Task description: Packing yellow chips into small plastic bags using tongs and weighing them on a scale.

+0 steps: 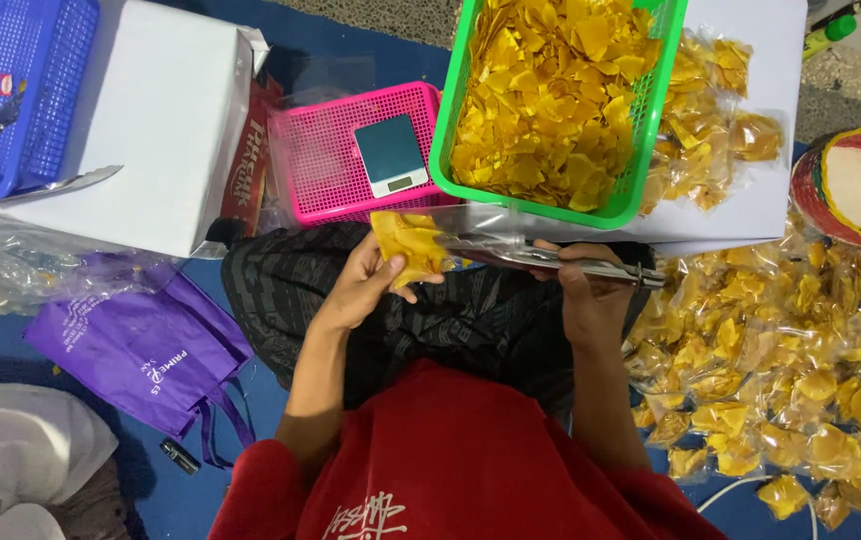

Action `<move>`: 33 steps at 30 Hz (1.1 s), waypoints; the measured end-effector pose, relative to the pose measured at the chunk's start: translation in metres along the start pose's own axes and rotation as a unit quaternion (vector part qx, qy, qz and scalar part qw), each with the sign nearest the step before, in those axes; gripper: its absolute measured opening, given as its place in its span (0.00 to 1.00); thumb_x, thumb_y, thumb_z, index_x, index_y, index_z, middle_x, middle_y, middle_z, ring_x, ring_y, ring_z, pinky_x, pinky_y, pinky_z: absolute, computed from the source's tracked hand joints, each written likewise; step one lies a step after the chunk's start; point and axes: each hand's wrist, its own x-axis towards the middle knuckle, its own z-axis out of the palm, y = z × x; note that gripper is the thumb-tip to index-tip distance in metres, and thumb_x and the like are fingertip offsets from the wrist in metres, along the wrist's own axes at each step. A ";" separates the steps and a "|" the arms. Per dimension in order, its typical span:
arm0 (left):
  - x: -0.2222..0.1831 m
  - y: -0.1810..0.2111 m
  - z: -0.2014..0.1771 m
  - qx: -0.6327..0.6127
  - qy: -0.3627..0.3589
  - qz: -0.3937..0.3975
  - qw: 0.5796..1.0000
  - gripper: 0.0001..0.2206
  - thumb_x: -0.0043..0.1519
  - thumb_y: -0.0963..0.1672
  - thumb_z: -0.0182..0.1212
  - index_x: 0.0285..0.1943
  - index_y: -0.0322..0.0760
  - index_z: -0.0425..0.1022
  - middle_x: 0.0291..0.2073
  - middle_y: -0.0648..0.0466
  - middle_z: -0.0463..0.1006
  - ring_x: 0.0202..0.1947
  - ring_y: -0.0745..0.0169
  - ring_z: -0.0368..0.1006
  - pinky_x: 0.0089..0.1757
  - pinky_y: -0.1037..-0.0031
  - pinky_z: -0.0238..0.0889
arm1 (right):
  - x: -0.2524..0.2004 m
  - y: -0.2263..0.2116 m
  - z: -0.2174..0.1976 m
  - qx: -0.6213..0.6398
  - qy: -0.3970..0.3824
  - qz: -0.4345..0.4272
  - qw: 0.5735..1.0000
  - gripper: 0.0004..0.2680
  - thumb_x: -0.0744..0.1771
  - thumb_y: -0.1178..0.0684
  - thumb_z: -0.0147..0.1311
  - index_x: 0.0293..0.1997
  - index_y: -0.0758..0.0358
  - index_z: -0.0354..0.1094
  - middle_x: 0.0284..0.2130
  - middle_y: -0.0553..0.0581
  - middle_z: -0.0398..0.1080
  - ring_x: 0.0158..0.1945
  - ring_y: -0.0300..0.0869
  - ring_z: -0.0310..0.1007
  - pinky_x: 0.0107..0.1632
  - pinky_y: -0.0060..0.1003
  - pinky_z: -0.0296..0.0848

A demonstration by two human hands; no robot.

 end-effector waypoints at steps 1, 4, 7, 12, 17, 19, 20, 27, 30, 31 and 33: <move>0.001 -0.006 -0.002 0.000 0.000 0.000 1.000 0.20 0.67 0.46 0.57 0.65 0.34 0.60 0.51 0.36 0.78 0.44 0.38 0.81 0.32 0.68 0.81 | -0.002 0.002 0.004 0.000 0.000 0.000 1.000 0.09 0.67 0.55 0.60 0.41 0.73 0.66 0.41 0.77 0.76 0.34 0.52 0.82 0.40 0.43 0.84; 0.004 -0.019 -0.003 0.031 -0.010 0.008 0.999 0.24 0.68 0.45 0.56 0.70 0.37 0.52 0.55 0.32 0.74 0.49 0.29 0.77 0.39 0.59 0.79 | -0.007 0.011 0.016 0.060 0.036 0.019 0.997 0.07 0.69 0.55 0.58 0.42 0.70 0.67 0.44 0.77 0.76 0.38 0.53 0.83 0.42 0.42 0.86; 0.004 -0.036 -0.008 0.026 -0.008 0.025 0.999 0.23 0.69 0.45 0.55 0.69 0.36 0.52 0.56 0.33 0.74 0.53 0.29 0.75 0.44 0.53 0.77 | -0.015 0.013 0.024 0.064 0.048 0.012 0.997 0.08 0.70 0.53 0.56 0.44 0.70 0.66 0.45 0.75 0.76 0.39 0.52 0.83 0.43 0.40 0.86; 0.004 -0.042 -0.009 -0.023 0.088 0.061 0.994 0.23 0.69 0.48 0.54 0.71 0.33 0.60 0.54 0.38 0.76 0.51 0.40 0.78 0.44 0.55 0.78 | -0.017 0.006 0.027 -0.080 0.027 -0.027 0.996 0.07 0.68 0.56 0.60 0.38 0.69 0.68 0.38 0.70 0.78 0.38 0.50 0.82 0.41 0.42 0.84; 0.005 -0.056 -0.019 0.032 0.120 0.055 0.991 0.16 0.67 0.44 0.59 0.61 0.31 0.70 0.44 0.46 0.79 0.44 0.54 0.78 0.44 0.60 0.76 | -0.012 0.015 0.020 -0.059 0.030 0.024 0.998 0.10 0.69 0.50 0.58 0.43 0.70 0.68 0.39 0.74 0.76 0.38 0.51 0.81 0.43 0.45 0.84; 0.005 -0.053 -0.019 0.063 0.116 0.042 0.990 0.13 0.66 0.43 0.62 0.55 0.31 0.74 0.39 0.49 0.79 0.41 0.59 0.78 0.41 0.65 0.76 | -0.012 0.019 0.013 -0.031 0.044 0.043 0.998 0.11 0.69 0.50 0.58 0.46 0.70 0.68 0.38 0.74 0.76 0.37 0.50 0.81 0.45 0.44 0.84; 0.005 -0.042 -0.011 0.071 0.112 0.048 0.990 0.11 0.65 0.43 0.63 0.53 0.32 0.75 0.38 0.49 0.79 0.39 0.59 0.78 0.41 0.66 0.76 | -0.012 0.018 0.011 -0.040 0.038 0.050 0.997 0.12 0.69 0.49 0.58 0.47 0.71 0.68 0.39 0.74 0.75 0.38 0.49 0.80 0.46 0.45 0.84; 0.012 -0.059 -0.033 -0.027 0.228 0.087 0.969 0.17 0.64 0.45 0.64 0.61 0.36 0.71 0.48 0.46 0.80 0.45 0.52 0.80 0.41 0.61 0.79 | -0.004 -0.020 0.031 0.011 0.062 0.015 0.998 0.10 0.67 0.51 0.65 0.46 0.63 0.67 0.41 0.60 0.73 0.40 0.40 0.77 0.49 0.47 0.86; 0.008 -0.027 -0.020 -0.130 0.280 0.059 0.949 0.15 0.65 0.47 0.61 0.58 0.40 0.71 0.44 0.48 0.81 0.39 0.55 0.82 0.34 0.67 0.81 | -0.003 -0.002 0.003 0.071 0.116 0.006 0.991 0.09 0.68 0.62 0.58 0.52 0.67 0.63 0.49 0.64 0.69 0.43 0.48 0.77 0.45 0.51 0.86; 0.004 -0.029 -0.023 -0.130 0.279 0.060 0.949 0.15 0.65 0.47 0.61 0.58 0.40 0.71 0.44 0.48 0.81 0.39 0.55 0.82 0.34 0.67 0.81 | 0.000 -0.008 -0.001 0.072 0.116 0.005 0.991 0.09 0.68 0.62 0.58 0.52 0.67 0.63 0.49 0.64 0.69 0.43 0.48 0.77 0.45 0.51 0.86; -0.003 -0.031 -0.031 -0.169 0.278 0.059 0.944 0.16 0.63 0.52 0.64 0.54 0.43 0.74 0.46 0.53 0.80 0.42 0.56 0.80 0.39 0.69 0.80 | 0.006 -0.018 -0.007 -0.009 0.157 -0.071 0.985 0.15 0.69 0.49 0.61 0.56 0.65 0.62 0.50 0.68 0.70 0.43 0.49 0.80 0.48 0.41 0.86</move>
